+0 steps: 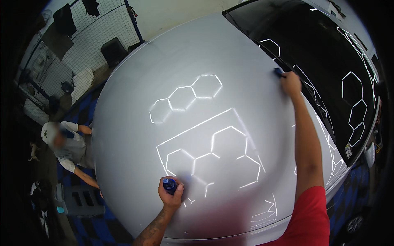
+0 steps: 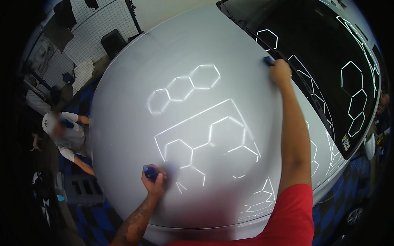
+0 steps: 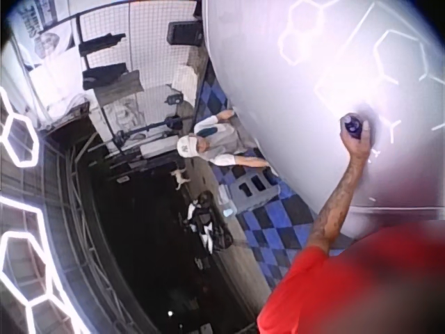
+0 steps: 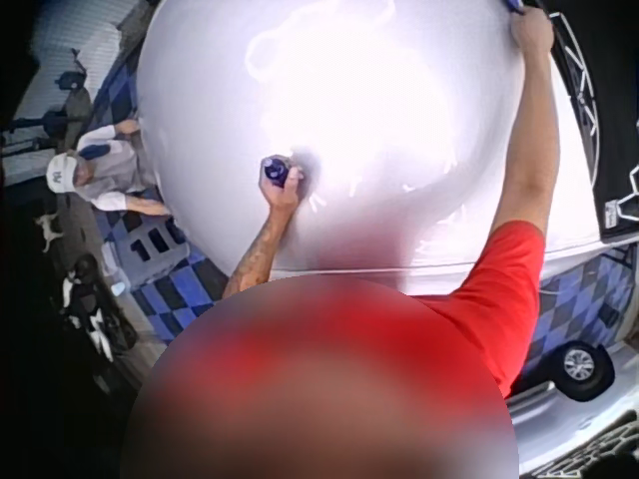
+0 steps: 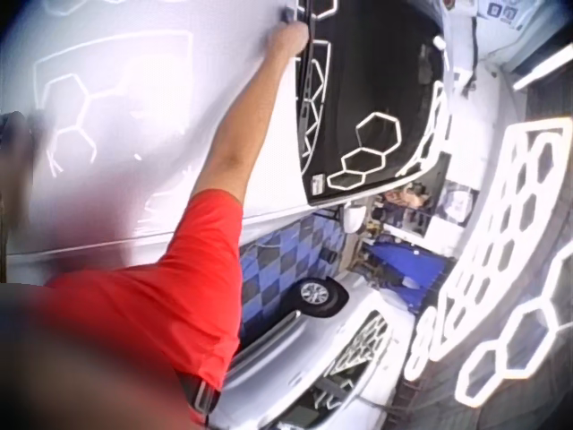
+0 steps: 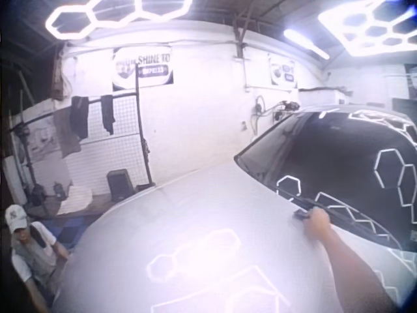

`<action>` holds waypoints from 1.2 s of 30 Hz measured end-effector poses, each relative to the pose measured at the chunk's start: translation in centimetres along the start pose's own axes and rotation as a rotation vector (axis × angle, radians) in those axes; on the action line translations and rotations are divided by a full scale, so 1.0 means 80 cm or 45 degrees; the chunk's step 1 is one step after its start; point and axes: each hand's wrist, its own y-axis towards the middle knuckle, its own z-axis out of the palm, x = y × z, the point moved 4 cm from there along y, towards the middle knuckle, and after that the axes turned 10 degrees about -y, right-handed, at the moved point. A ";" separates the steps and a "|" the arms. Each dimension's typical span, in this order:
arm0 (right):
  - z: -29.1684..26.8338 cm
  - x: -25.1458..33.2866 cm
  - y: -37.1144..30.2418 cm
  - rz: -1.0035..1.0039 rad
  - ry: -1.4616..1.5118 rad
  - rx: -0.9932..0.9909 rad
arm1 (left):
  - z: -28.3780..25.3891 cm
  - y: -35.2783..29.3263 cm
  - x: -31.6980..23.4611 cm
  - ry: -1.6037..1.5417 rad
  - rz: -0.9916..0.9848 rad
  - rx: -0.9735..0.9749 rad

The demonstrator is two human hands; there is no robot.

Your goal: The person sprays a liquid onto the hood of a silver car and wipes it with a blue microfiber cloth. They move across the hood, repeatedly applying spray and wiping in sections while another person works nearby.

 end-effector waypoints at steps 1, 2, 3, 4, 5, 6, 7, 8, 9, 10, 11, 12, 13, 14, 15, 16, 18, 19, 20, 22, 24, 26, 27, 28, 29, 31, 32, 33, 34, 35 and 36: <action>0.001 -0.012 0.009 0.030 -0.042 -0.021 | -0.001 0.002 -0.001 -0.008 -0.005 0.003; -0.001 -0.015 0.009 0.087 -0.094 -0.065 | -0.002 0.003 -0.003 0.010 0.005 -0.002; -0.003 -0.002 -0.001 0.176 -0.160 -0.113 | -0.004 0.007 -0.006 0.025 0.011 -0.004; 0.008 0.029 -0.018 0.107 -0.202 -0.181 | -0.002 0.008 -0.008 0.029 0.019 0.010; 0.022 0.073 -0.048 -0.106 -0.127 -0.341 | -0.001 0.009 -0.010 0.019 0.015 0.004; 0.040 0.126 -0.077 -0.211 -0.088 -0.299 | -0.001 0.011 -0.012 0.013 -0.006 -0.020; 0.055 0.183 -0.116 -0.335 0.002 -0.199 | 0.001 0.011 -0.013 0.005 -0.028 -0.040; 0.063 0.243 -0.162 -0.467 0.133 -0.101 | 0.003 0.008 -0.015 0.005 -0.050 -0.066; 0.064 0.301 -0.210 -0.504 0.304 0.063 | 0.006 0.009 -0.018 0.018 -0.028 -0.042; 0.057 0.350 -0.260 -0.629 0.368 0.144 | 0.009 0.009 -0.020 0.031 -0.016 -0.037; 0.043 0.390 -0.309 -0.660 0.440 0.074 | 0.010 0.008 -0.022 0.046 -0.004 -0.034; 0.038 0.429 -0.346 -0.955 0.308 0.084 | 0.010 0.006 -0.023 0.064 0.002 -0.036; 0.035 0.444 -0.371 -1.001 0.360 0.112 | 0.010 0.003 -0.023 0.033 -0.004 -0.061; 0.032 0.451 -0.382 -1.080 0.428 0.141 | 0.011 0.002 -0.022 0.038 -0.001 -0.060; 0.027 0.435 -0.373 -1.026 0.434 0.080 | 0.011 -0.002 -0.021 0.040 0.004 -0.066; 0.027 0.400 -0.356 -0.987 0.421 0.046 | 0.011 -0.006 -0.019 0.041 0.011 -0.072; 0.046 0.311 -0.268 -0.666 0.356 0.155 | 0.008 -0.009 -0.013 0.053 0.000 -0.042; 0.041 0.243 -0.221 -0.635 0.318 0.012 | 0.008 -0.011 -0.007 0.043 -0.009 -0.029; 0.028 0.172 -0.174 -0.487 0.171 -0.085 | 0.006 -0.013 -0.004 0.032 -0.019 -0.012; -0.001 0.052 -0.106 -0.116 -0.011 -0.151 | 0.002 -0.015 0.003 0.060 -0.017 -0.001; -0.013 -0.025 -0.072 0.129 -0.062 -0.197 | -0.003 -0.019 0.007 0.081 -0.003 0.012; -0.003 -0.027 -0.068 0.088 -0.059 -0.224 | -0.010 -0.019 0.008 0.104 0.023 0.015; 0.002 -0.009 -0.087 0.079 -0.068 -0.233 | -0.007 -0.024 0.007 0.113 0.018 0.015; 0.005 0.021 -0.107 0.089 -0.086 -0.290 | -0.006 -0.026 0.007 0.116 0.022 0.027; 0.016 0.068 -0.137 -0.076 -0.057 -0.277 | -0.003 -0.027 0.006 0.096 0.016 0.002; 0.030 0.181 -0.227 -0.313 0.069 -0.116 | 0.005 -0.029 0.005 0.051 0.017 -0.025; 0.025 0.235 -0.282 -0.418 0.226 -0.026 | 0.009 -0.029 0.002 0.062 0.025 -0.015; 0.019 0.279 -0.334 -0.548 0.276 0.122 | 0.012 -0.031 0.000 0.057 0.028 -0.021; 0.009 0.318 -0.383 -0.789 0.227 0.109 | 0.014 -0.031 -0.002 0.053 0.032 -0.027; 0.009 0.342 -0.414 -1.130 0.293 0.178 | 0.014 -0.030 -0.005 0.070 0.048 -0.043; 0.008 0.344 -0.423 -1.146 0.348 0.234 | 0.014 -0.030 -0.006 0.067 0.041 -0.034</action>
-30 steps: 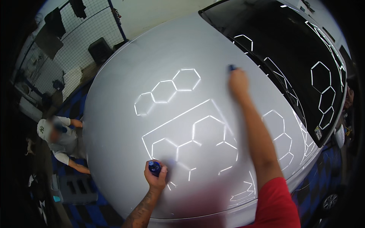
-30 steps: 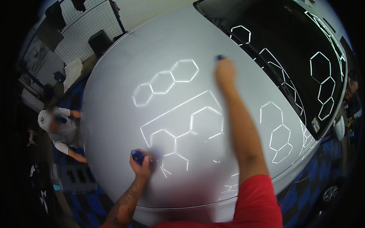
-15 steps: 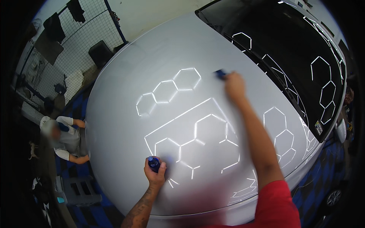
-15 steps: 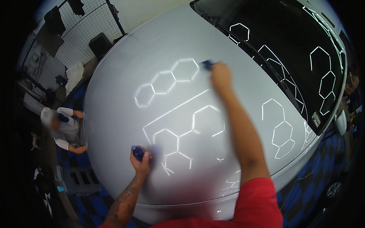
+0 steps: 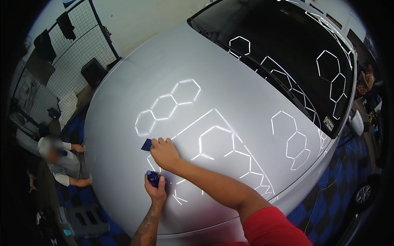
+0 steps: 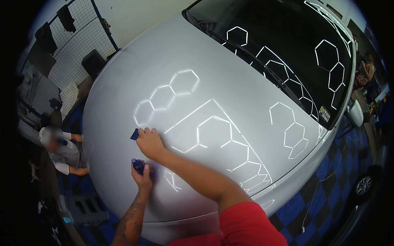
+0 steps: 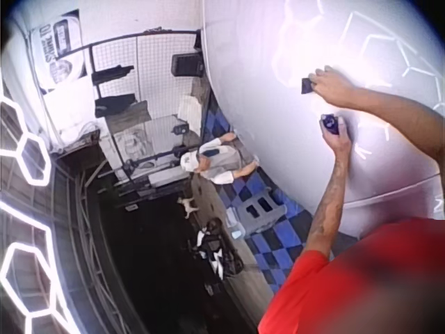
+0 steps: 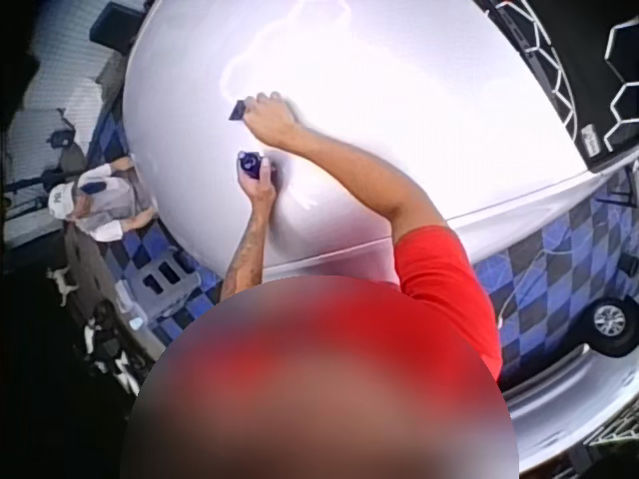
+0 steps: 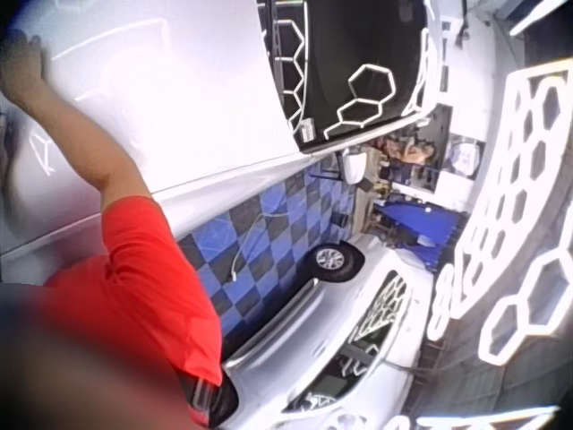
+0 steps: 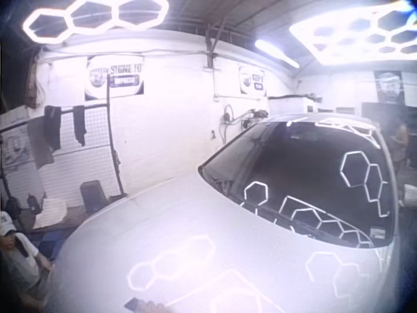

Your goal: The person sprays a liquid onto the hood of a silver car and wipes it with a blue microfiber cloth. They move across the hood, repeatedly applying spray and wiping in sections while another person works nearby.

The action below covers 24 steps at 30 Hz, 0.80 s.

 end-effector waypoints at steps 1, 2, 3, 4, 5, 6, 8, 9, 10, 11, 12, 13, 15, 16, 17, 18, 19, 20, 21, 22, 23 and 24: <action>-0.011 -0.018 -0.012 0.136 -0.106 -0.080 | -0.001 0.001 -0.001 -0.001 -0.010 0.011; -0.024 -0.059 -0.022 0.194 -0.170 -0.162 | -0.002 0.003 0.000 -0.002 -0.018 0.011; -0.036 -0.122 -0.029 0.395 -0.171 -0.168 | -0.003 0.004 0.000 0.019 -0.014 0.010; -0.051 -0.195 -0.045 0.523 -0.231 -0.101 | -0.003 0.004 0.000 0.011 -0.020 0.019; -0.079 -0.268 -0.071 0.651 -0.364 -0.133 | -0.003 0.004 0.000 0.003 -0.023 0.027; -0.114 -0.333 -0.099 0.800 -0.416 -0.264 | -0.002 0.005 0.000 -0.008 -0.018 0.039; -0.181 -0.435 -0.146 1.073 -0.482 -0.363 | 0.000 0.006 0.000 0.008 -0.011 0.026; -0.198 -0.468 -0.163 1.250 -0.415 -0.386 | 0.001 0.006 -0.001 -0.009 -0.016 0.021; -0.209 -0.483 -0.170 1.321 -0.536 -0.417 | 0.001 0.006 -0.002 -0.032 -0.017 0.013; -0.208 -0.473 -0.166 1.250 -0.618 -0.428 | 0.002 0.006 -0.002 -0.029 -0.009 0.025; -0.203 -0.449 -0.161 1.250 -0.708 -0.409 | 0.002 0.006 -0.003 -0.025 -0.007 0.038; -0.184 -0.424 -0.143 1.345 -0.551 -0.459 | 0.002 0.006 -0.004 -0.028 0.003 0.055; -0.122 -0.331 -0.099 1.050 -0.568 -0.326 | -0.001 0.007 -0.003 -0.026 -0.010 0.040; -0.092 -0.269 -0.080 0.815 -0.511 -0.391 | 0.000 0.007 -0.001 -0.024 -0.016 0.038; -0.060 -0.207 -0.063 0.822 -0.269 -0.301 | -0.001 0.007 -0.001 -0.021 -0.020 0.055; -0.039 -0.139 -0.053 0.613 -0.226 -0.253 | -0.002 0.006 -0.001 -0.020 -0.011 0.039; -0.023 -0.083 -0.047 0.532 -0.060 -0.172 | -0.003 0.006 -0.001 -0.018 -0.003 0.023; -0.015 -0.037 -0.047 0.255 -0.086 -0.152 | -0.002 0.006 0.000 -0.015 0.000 0.009; -0.009 -0.023 -0.054 0.210 -0.037 -0.116 | -0.004 0.004 -0.001 0.023 0.011 -0.001; -0.020 -0.019 -0.064 0.119 -0.006 -0.226 | -0.003 0.002 0.000 -0.005 0.011 0.006; -0.037 -0.043 -0.076 0.163 -0.036 -0.290 | -0.001 0.003 0.001 -0.043 0.030 0.009; -0.046 -0.087 -0.085 0.285 -0.166 -0.108 | 0.000 0.003 0.002 -0.073 0.033 0.009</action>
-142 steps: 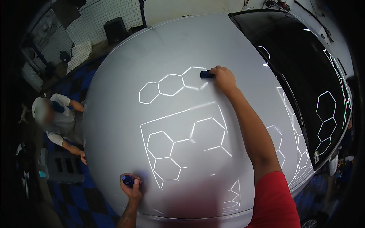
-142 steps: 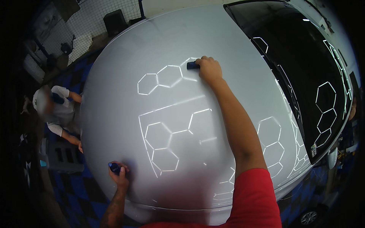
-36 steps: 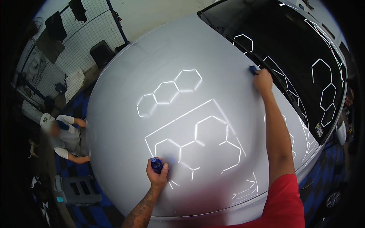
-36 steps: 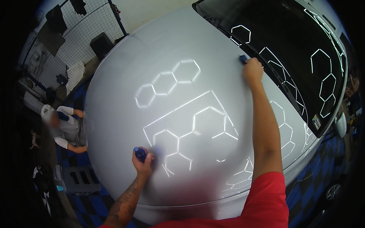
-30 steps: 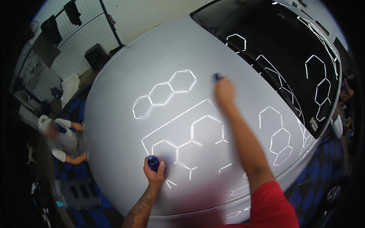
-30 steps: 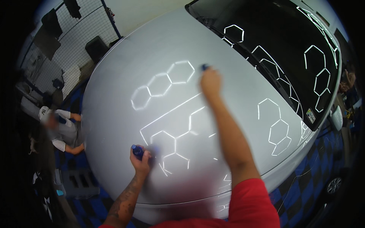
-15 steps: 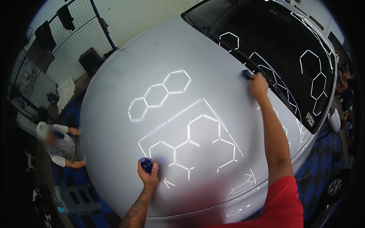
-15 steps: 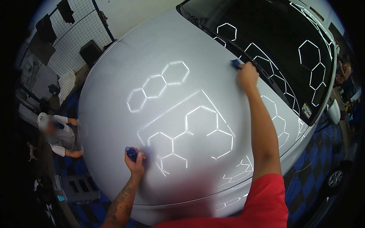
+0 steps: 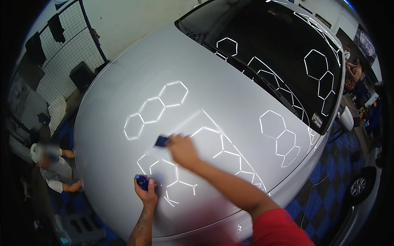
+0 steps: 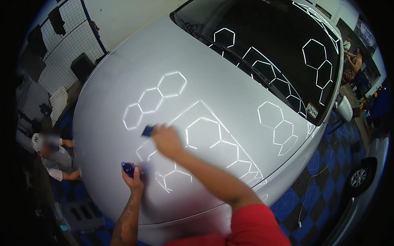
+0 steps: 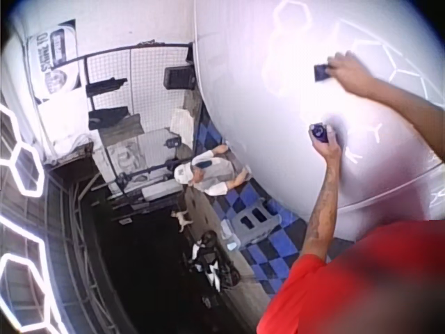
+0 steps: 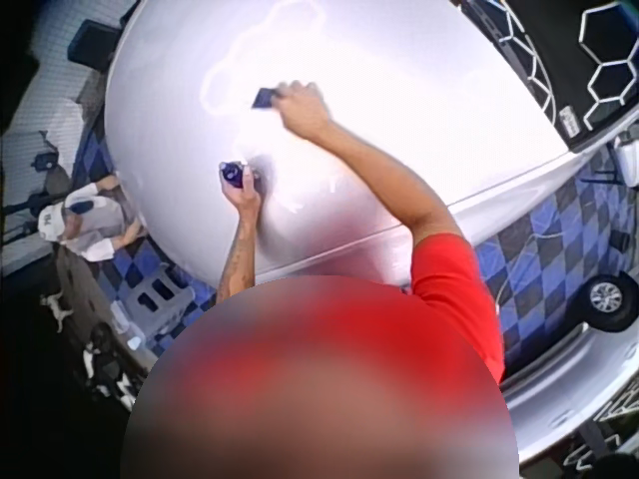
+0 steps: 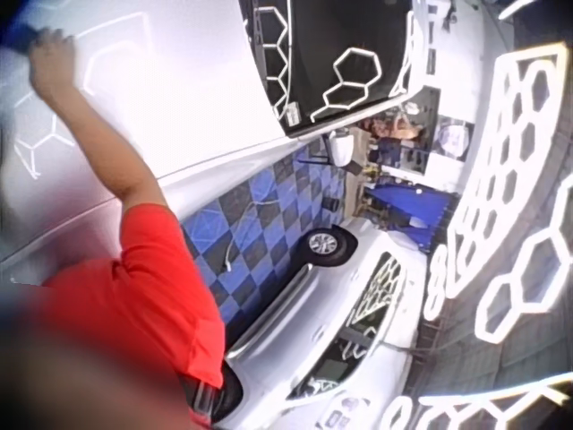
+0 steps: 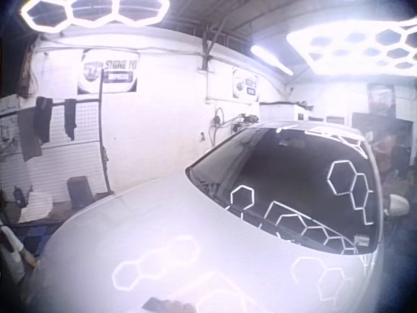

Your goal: The person sprays a liquid onto the hood of a silver car and wipes it with a blue microfiber cloth. They move across the hood, repeatedly applying spray and wiping in sections while another person works nearby.

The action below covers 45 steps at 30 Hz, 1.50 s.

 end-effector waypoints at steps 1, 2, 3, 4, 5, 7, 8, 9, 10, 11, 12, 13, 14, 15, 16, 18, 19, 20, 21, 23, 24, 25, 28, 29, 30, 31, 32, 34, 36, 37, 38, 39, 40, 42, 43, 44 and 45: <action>-0.013 -0.065 0.002 0.183 -0.023 -0.029 | 0.000 -0.001 0.001 -0.002 -0.016 0.001; -0.031 -0.138 -0.004 0.295 -0.130 -0.011 | 0.001 -0.002 0.003 -0.014 -0.015 0.005; -0.055 -0.211 -0.008 0.460 -0.339 -0.003 | 0.000 -0.002 0.003 -0.014 -0.018 0.007; -0.083 -0.279 -0.016 0.622 -0.385 0.002 | 0.000 -0.001 0.002 -0.019 -0.009 0.014; -0.112 -0.334 -0.027 0.783 -0.475 -0.080 | 0.000 -0.002 0.002 -0.001 -0.011 0.019; -0.143 -0.400 -0.048 0.907 -0.552 -0.243 | 0.000 -0.002 0.001 0.025 -0.018 0.030; -0.147 -0.418 -0.053 1.031 -0.543 -0.252 | 0.000 -0.001 0.000 0.012 -0.019 0.033; -0.142 -0.408 -0.052 0.938 -0.584 -0.260 | 0.000 -0.001 0.000 0.006 -0.030 0.028; -0.129 -0.383 -0.051 0.925 -0.613 -0.213 | 0.000 -0.002 -0.001 0.002 -0.038 0.025; -0.117 -0.354 -0.045 0.924 -0.654 -0.191 | 0.001 0.000 -0.003 0.011 -0.015 0.047; -0.097 -0.303 -0.040 0.745 -0.607 -0.247 | 0.001 0.000 -0.005 0.033 -0.013 0.035; -0.069 -0.248 -0.029 0.676 -0.509 -0.179 | 0.002 0.002 -0.006 0.045 0.003 0.039; -0.047 -0.179 -0.027 0.522 -0.431 -0.177 | 0.003 0.002 -0.007 0.054 0.019 0.046; -0.031 -0.110 -0.027 0.422 -0.205 -0.171 | 0.003 0.002 -0.007 0.057 0.011 0.037; -0.015 -0.045 -0.028 0.345 -0.070 -0.042 | 0.003 0.001 -0.008 0.061 0.003 0.029; -0.010 0.061 -0.043 0.040 0.096 -0.153 | 0.002 0.002 -0.008 0.088 0.023 0.008; -0.005 0.076 -0.053 -0.041 0.101 -0.099 | 0.002 0.002 -0.009 0.114 0.041 -0.007; -0.011 0.083 -0.061 -0.149 0.129 -0.160 | 0.001 0.003 -0.008 0.137 0.054 -0.028; -0.019 0.057 -0.067 -0.085 0.142 -0.154 | 0.001 0.002 -0.007 0.096 0.040 -0.015; -0.029 -0.049 -0.060 0.223 0.043 -0.049 | 0.002 0.004 -0.003 0.029 0.025 0.020; -0.045 -0.120 -0.065 0.333 -0.146 -0.066 | 0.002 0.003 -0.002 -0.007 0.015 0.015; -0.065 -0.193 -0.069 0.448 -0.331 -0.018 | 0.002 0.003 -0.002 0.004 0.038 0.027; -0.142 -0.375 -0.078 0.964 -0.398 -0.171 | 0.003 0.002 -0.002 0.043 0.025 0.004; -0.158 -0.407 -0.085 1.046 -0.441 -0.216 | 0.004 0.002 -0.003 0.060 0.039 0.012; -0.162 -0.430 -0.087 1.125 -0.461 -0.198 | 0.005 0.002 -0.004 0.048 0.038 0.016; -0.161 -0.426 -0.087 1.068 -0.528 -0.260 | 0.006 0.003 -0.003 0.035 0.032 0.022; -0.155 -0.407 -0.089 1.040 -0.596 -0.293 | 0.006 0.002 -0.003 0.025 0.015 0.027; -0.116 -0.340 -0.083 0.915 -0.556 -0.170 | 0.006 0.002 -0.004 0.020 0.035 0.020; -0.065 -0.215 -0.081 0.674 -0.360 -0.173 | 0.007 0.001 -0.004 0.011 0.059 0.025; -0.042 -0.146 -0.080 0.543 -0.309 -0.061 | 0.008 0.000 -0.004 0.017 0.055 0.027; -0.028 -0.077 -0.082 0.462 -0.065 -0.091 | 0.011 0.002 -0.005 0.022 0.059 0.036; -0.025 -0.012 -0.089 0.289 0.033 -0.198 | 0.012 0.004 -0.007 0.027 0.069 0.038; -0.019 0.039 -0.097 0.156 0.149 -0.117 | 0.015 0.004 -0.010 0.027 0.067 0.039; -0.009 0.080 -0.103 -0.133 0.113 0.019 | 0.017 0.002 -0.018 0.042 0.057 0.026; -0.017 0.063 -0.110 -0.082 0.138 -0.078 | 0.016 -0.001 -0.024 0.087 0.025 0.017; -0.023 0.027 -0.109 0.057 0.007 -0.057 | 0.015 -0.008 -0.036 0.041 0.064 0.061; -0.027 -0.030 -0.103 0.268 -0.006 -0.043 | 0.008 -0.018 -0.051 0.016 0.068 0.095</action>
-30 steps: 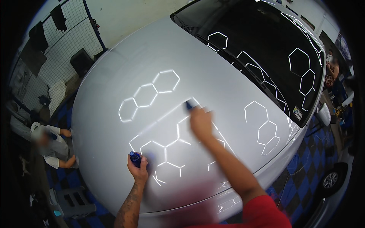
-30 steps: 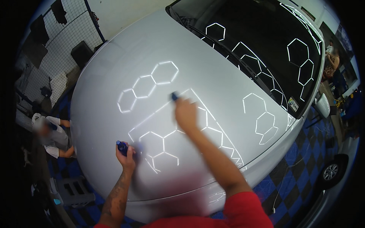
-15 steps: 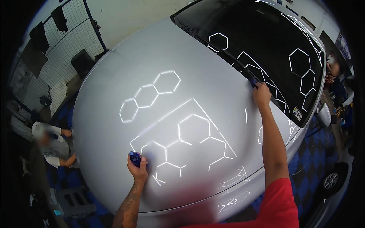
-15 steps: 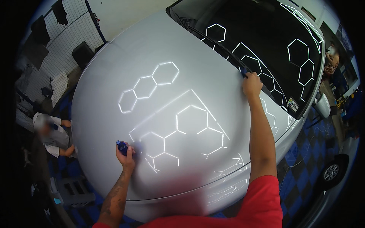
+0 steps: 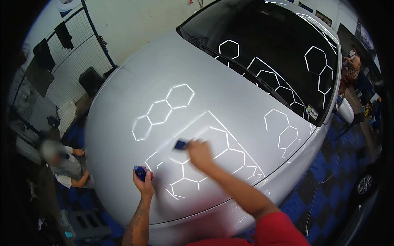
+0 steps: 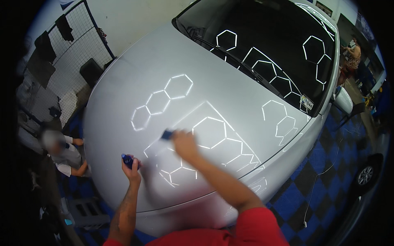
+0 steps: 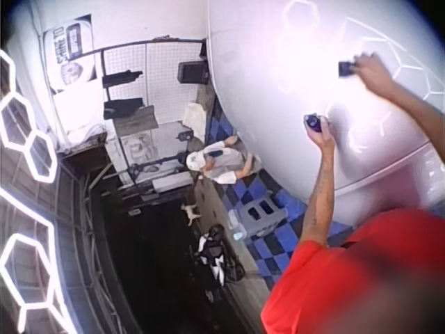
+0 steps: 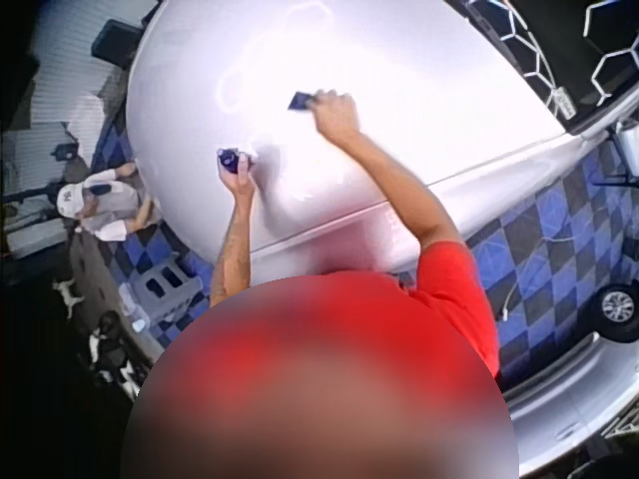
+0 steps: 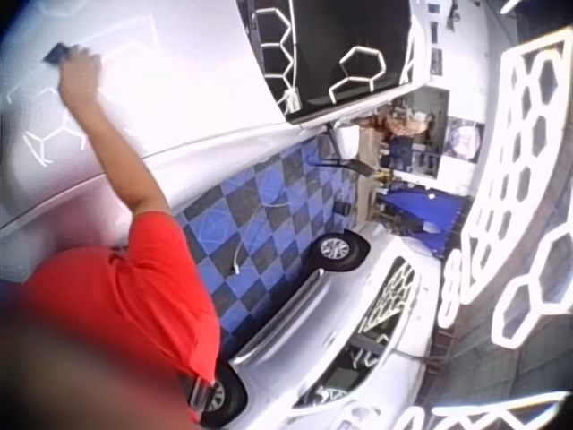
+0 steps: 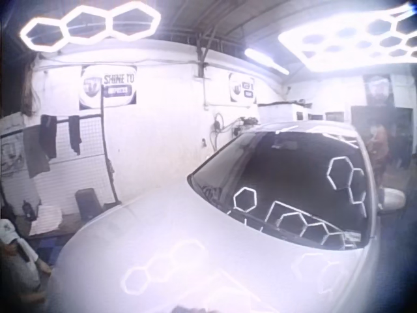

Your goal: The person sprays a liquid onto the hood of a silver car and wipes it with a blue microfiber cloth. They move across the hood, repeatedly applying spray and wiping in sections while another person works nearby.

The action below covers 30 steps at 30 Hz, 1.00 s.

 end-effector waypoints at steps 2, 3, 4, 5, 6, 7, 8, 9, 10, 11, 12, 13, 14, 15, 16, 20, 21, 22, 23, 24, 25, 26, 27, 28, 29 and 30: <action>-0.024 -0.134 0.026 0.191 -0.230 -0.036 | -0.019 -0.029 -0.037 -0.002 0.041 0.059; -0.044 -0.206 0.038 0.343 -0.344 -0.048 | -0.032 -0.054 -0.054 -0.013 -0.020 0.024; -0.070 -0.269 0.046 0.436 -0.409 -0.130 | -0.041 -0.078 -0.068 -0.028 -0.057 -0.008; -0.096 -0.322 0.052 0.550 -0.494 -0.178 | -0.047 -0.102 -0.078 -0.038 -0.100 -0.061; -0.117 -0.366 0.056 0.674 -0.376 -0.205 | -0.052 -0.129 -0.086 -0.094 -0.139 -0.071; -0.133 -0.393 0.053 0.768 -0.399 -0.250 | -0.058 -0.155 -0.092 -0.142 -0.202 -0.121; -0.141 -0.408 0.053 0.792 -0.437 -0.240 | -0.061 -0.182 -0.097 -0.184 -0.251 -0.141; -0.142 -0.406 0.052 0.792 -0.432 -0.238 | -0.067 -0.208 -0.101 -0.228 -0.318 -0.198; -0.135 -0.387 0.048 0.807 -0.442 -0.248 | -0.070 -0.231 -0.103 -0.239 -0.376 -0.194; -0.130 -0.361 0.045 0.824 -0.499 -0.301 | -0.073 -0.252 -0.104 -0.268 -0.421 -0.185; -0.115 -0.329 0.045 0.765 -0.428 -0.222 | -0.076 -0.273 -0.104 -0.304 -0.519 -0.215; -0.096 -0.283 0.042 0.705 -0.434 -0.239 | -0.077 -0.287 -0.103 -0.279 -0.590 -0.211; -0.074 -0.227 0.039 0.622 -0.421 -0.214 | -0.076 -0.298 -0.102 -0.263 -0.654 -0.191; -0.052 -0.166 0.032 0.475 -0.376 -0.087 | -0.076 -0.309 -0.103 -0.247 -0.720 -0.168; -0.038 -0.102 0.022 0.373 -0.318 -0.150 | -0.070 -0.314 -0.104 -0.255 -0.745 -0.085; -0.033 0.090 -0.051 -0.024 0.178 0.024 | -0.067 -0.313 -0.112 -0.190 -0.724 -0.060; -0.044 0.112 -0.075 0.015 0.400 0.057 | -0.071 -0.310 -0.117 -0.128 -0.721 -0.076; -0.053 0.126 -0.099 0.167 0.783 0.176 | -0.072 -0.305 -0.121 -0.092 -0.692 -0.066; -0.063 0.137 -0.125 0.307 1.181 0.277 | -0.074 -0.302 -0.124 -0.043 -0.693 -0.069; -0.072 0.149 -0.152 0.477 1.624 0.429 | -0.076 -0.296 -0.130 0.076 -0.674 -0.013; -0.083 0.155 -0.184 0.644 1.929 0.541 | -0.078 -0.291 -0.137 0.207 -0.658 0.080; -0.096 0.158 -0.217 0.838 2.241 0.662 | -0.077 -0.278 -0.142 0.435 -0.600 0.150; -0.109 0.166 -0.247 1.047 2.551 0.775 | -0.073 -0.270 -0.156 0.518 -0.426 0.197; -0.121 0.173 -0.272 1.155 2.639 0.816 | -0.064 -0.259 -0.168 0.550 -0.248 0.321; -0.134 0.180 -0.292 1.181 2.702 0.816 | -0.055 -0.249 -0.178 0.586 -0.170 0.436; -0.145 0.186 -0.306 1.204 2.770 0.808 | -0.041 -0.239 -0.187 0.660 -0.066 0.579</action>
